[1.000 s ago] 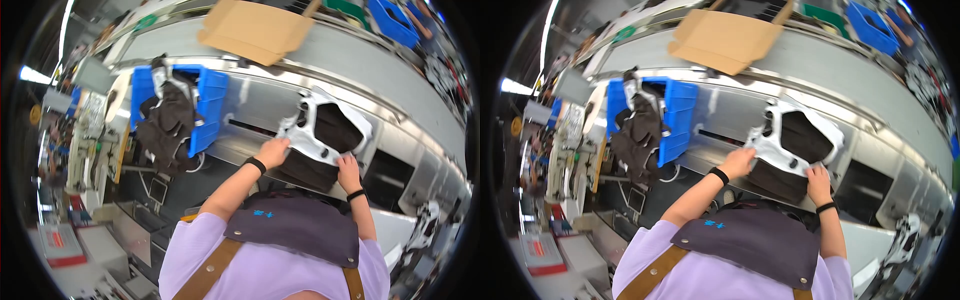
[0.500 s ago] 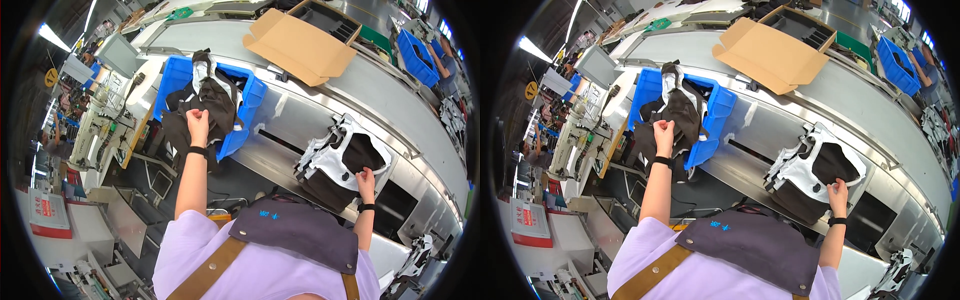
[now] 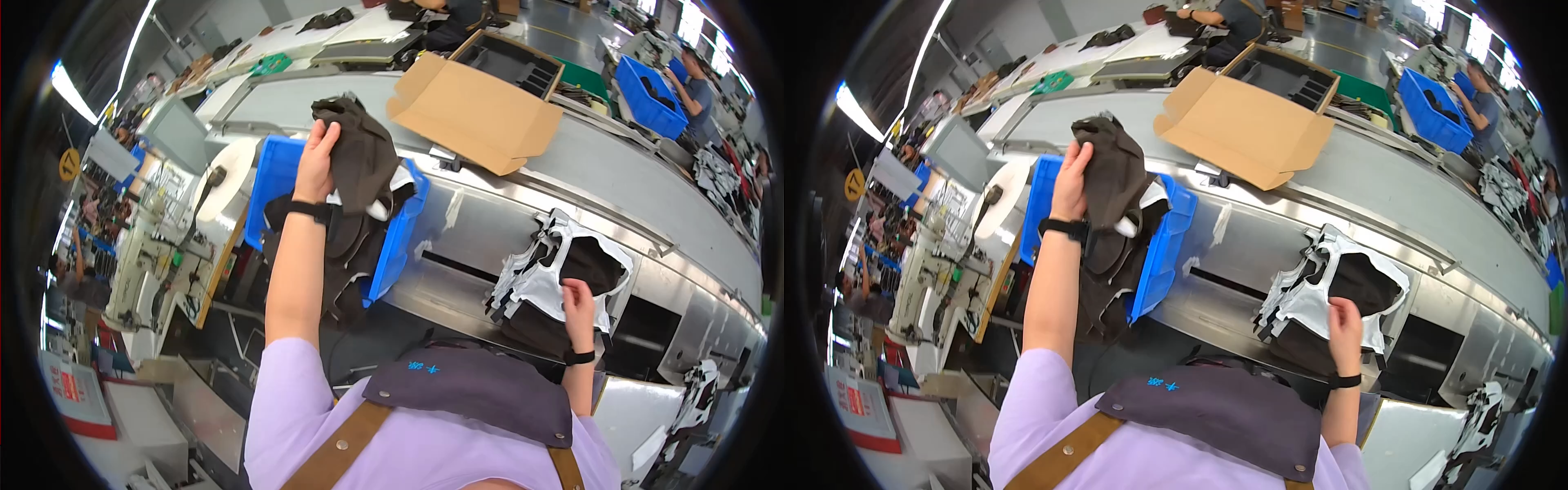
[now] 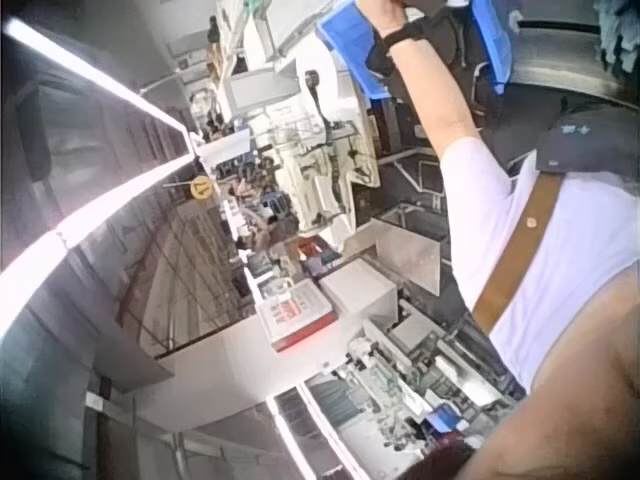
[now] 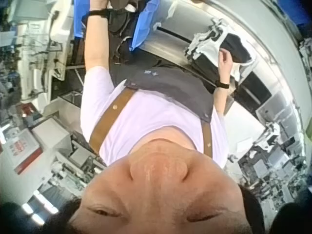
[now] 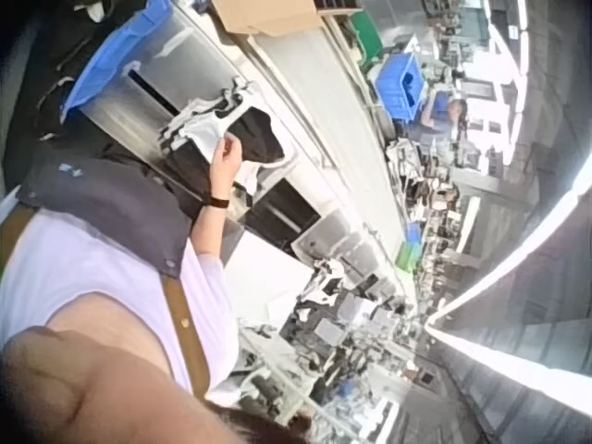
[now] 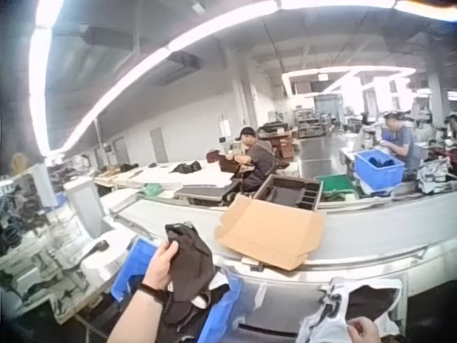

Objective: Picking up, inspecting, and matching leather components for bag assembly in a factory.

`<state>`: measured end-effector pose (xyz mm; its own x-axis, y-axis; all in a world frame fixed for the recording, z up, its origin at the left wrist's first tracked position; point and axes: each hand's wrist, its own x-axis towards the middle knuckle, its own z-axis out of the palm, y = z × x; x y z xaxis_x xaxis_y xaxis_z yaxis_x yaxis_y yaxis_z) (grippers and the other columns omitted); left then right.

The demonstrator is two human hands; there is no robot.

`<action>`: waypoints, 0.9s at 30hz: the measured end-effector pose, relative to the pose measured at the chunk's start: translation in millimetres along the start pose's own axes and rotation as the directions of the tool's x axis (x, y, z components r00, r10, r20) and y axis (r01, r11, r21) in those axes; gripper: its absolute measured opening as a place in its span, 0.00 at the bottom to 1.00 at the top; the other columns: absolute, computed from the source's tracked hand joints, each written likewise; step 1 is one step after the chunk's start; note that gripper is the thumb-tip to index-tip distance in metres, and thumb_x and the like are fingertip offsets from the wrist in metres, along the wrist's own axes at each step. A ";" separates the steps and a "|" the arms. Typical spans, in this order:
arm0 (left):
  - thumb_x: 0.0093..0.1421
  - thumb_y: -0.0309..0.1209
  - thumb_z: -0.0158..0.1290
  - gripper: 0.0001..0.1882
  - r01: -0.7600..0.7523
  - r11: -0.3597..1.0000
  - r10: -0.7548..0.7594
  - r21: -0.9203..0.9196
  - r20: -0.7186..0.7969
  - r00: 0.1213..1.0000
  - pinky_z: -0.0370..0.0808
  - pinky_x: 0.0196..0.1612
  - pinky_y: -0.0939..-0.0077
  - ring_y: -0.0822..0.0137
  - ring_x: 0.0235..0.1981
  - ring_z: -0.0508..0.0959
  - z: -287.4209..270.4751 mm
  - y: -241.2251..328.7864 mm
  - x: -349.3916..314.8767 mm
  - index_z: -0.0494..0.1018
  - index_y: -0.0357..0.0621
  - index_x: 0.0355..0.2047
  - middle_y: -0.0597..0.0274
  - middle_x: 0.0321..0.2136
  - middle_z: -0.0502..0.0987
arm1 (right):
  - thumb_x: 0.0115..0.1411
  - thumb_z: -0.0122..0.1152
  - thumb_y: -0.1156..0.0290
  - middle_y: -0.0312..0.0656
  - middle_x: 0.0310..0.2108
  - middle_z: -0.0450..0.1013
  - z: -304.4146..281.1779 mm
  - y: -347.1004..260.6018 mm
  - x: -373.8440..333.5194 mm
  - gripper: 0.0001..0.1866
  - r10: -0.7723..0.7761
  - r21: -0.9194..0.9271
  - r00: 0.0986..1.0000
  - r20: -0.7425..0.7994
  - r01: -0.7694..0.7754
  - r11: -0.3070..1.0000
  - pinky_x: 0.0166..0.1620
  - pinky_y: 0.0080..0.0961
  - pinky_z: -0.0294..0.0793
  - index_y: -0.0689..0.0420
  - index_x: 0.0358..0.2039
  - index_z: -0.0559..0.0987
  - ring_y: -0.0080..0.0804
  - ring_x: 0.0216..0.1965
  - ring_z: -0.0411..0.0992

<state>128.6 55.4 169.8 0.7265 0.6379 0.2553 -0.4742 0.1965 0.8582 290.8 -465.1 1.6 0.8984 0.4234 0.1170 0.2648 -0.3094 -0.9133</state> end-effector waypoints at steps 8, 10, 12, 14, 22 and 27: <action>0.72 0.44 0.33 0.28 0.266 0.829 0.025 -0.493 0.507 0.862 0.63 0.64 0.59 0.53 0.60 0.68 94.9 45.1 -61.9 0.58 0.37 0.64 0.48 0.61 0.65 | 0.60 0.63 0.70 0.46 0.61 0.59 93.4 -124.1 29.9 0.39 -0.284 0.404 0.902 0.326 0.139 0.904 0.54 0.31 0.69 0.55 0.67 0.53 0.36 0.58 0.64; 0.73 0.44 0.32 0.28 0.319 0.812 0.043 -0.488 0.596 0.802 0.64 0.63 0.58 0.52 0.59 0.69 97.6 32.9 -60.7 0.58 0.36 0.64 0.47 0.61 0.65 | 0.58 0.65 0.68 0.47 0.60 0.59 103.0 -143.7 38.6 0.41 -0.326 0.444 0.910 0.257 0.189 0.876 0.57 0.34 0.67 0.56 0.67 0.53 0.38 0.59 0.63; 0.73 0.44 0.32 0.28 0.482 0.746 -0.102 -0.460 0.636 0.765 0.64 0.63 0.57 0.51 0.59 0.69 100.3 17.6 -68.3 0.58 0.36 0.64 0.47 0.61 0.65 | 0.54 0.68 0.68 0.46 0.56 0.62 100.5 -164.2 44.6 0.38 -0.482 0.254 0.869 -0.111 0.494 0.831 0.53 0.33 0.68 0.57 0.62 0.60 0.38 0.56 0.64; 0.72 0.44 0.33 0.28 0.591 0.698 -0.301 -0.405 0.584 0.754 0.65 0.63 0.57 0.52 0.59 0.69 113.8 1.3 -81.6 0.58 0.37 0.63 0.47 0.60 0.66 | 0.48 0.72 0.68 0.45 0.49 0.66 92.5 -165.7 48.3 0.31 -0.584 -0.004 0.775 -0.241 0.601 0.799 0.47 0.31 0.68 0.58 0.52 0.69 0.38 0.48 0.66; 0.72 0.38 0.33 0.24 0.782 0.587 -0.564 -0.209 0.588 0.580 0.72 0.57 0.62 0.58 0.52 0.76 143.8 -57.3 -106.6 0.61 0.36 0.61 0.49 0.56 0.71 | 0.55 0.60 0.73 0.46 0.45 0.71 61.7 -190.5 43.5 0.23 -0.631 0.442 0.746 0.211 0.503 0.742 0.49 0.29 0.69 0.62 0.52 0.71 0.41 0.43 0.69; 0.70 0.43 0.38 0.24 0.880 0.284 -0.641 -0.382 0.606 0.470 0.75 0.52 0.58 0.52 0.47 0.79 144.6 -46.0 -129.0 0.68 0.36 0.56 0.47 0.50 0.76 | 0.52 0.65 0.63 0.46 0.41 0.74 31.1 -194.9 38.1 0.24 -0.605 0.149 0.552 0.574 0.655 0.740 0.47 0.36 0.71 0.60 0.47 0.70 0.46 0.42 0.73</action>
<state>128.5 -143.6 161.7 0.9472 -0.2776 -0.1603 0.3146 0.9013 0.2979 262.5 -362.2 172.0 0.1350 0.9094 0.3933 0.7325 0.1757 -0.6577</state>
